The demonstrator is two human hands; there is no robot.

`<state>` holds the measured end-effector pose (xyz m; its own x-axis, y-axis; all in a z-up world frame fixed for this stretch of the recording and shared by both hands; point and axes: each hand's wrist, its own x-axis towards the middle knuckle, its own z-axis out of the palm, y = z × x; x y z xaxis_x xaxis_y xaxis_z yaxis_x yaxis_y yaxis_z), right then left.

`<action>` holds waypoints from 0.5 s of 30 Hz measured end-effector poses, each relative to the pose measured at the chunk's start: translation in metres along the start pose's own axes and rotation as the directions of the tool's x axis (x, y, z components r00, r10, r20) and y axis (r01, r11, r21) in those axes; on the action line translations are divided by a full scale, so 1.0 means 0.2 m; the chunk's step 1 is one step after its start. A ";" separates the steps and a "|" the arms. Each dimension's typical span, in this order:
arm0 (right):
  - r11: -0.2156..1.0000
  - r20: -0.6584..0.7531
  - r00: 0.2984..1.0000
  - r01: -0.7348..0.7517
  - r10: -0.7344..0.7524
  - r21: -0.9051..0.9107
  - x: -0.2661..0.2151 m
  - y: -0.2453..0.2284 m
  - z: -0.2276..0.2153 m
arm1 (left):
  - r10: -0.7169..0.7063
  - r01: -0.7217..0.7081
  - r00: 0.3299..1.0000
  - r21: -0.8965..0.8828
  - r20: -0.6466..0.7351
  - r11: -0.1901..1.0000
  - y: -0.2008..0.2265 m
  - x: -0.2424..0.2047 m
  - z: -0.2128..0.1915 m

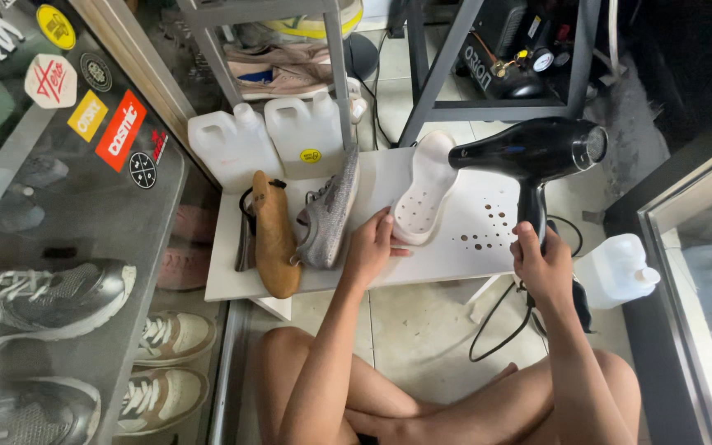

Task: The person uses a hairdryer to dry a white shoe insole and a grey sneaker. They hold the insole with one hand and direct the hairdryer at it, then switch to drying the grey sneaker, rotating it to cover different areas.

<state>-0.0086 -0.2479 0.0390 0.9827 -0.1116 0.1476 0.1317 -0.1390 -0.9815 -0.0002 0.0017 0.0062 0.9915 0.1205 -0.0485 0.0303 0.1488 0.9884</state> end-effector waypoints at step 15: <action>0.955 0.014 0.956 0.291 -0.292 0.059 -0.33 0.17 -0.05 | 0.837 -0.283 0.513 0.883 -0.190 0.374 0.40 -0.36 -0.22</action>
<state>-0.0704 -0.2548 -0.0025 0.9033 -0.0518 0.4259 0.4190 -0.1071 -0.9017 -0.0748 0.0480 0.0834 0.5103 0.3725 0.7751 -0.1575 -0.8456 0.5101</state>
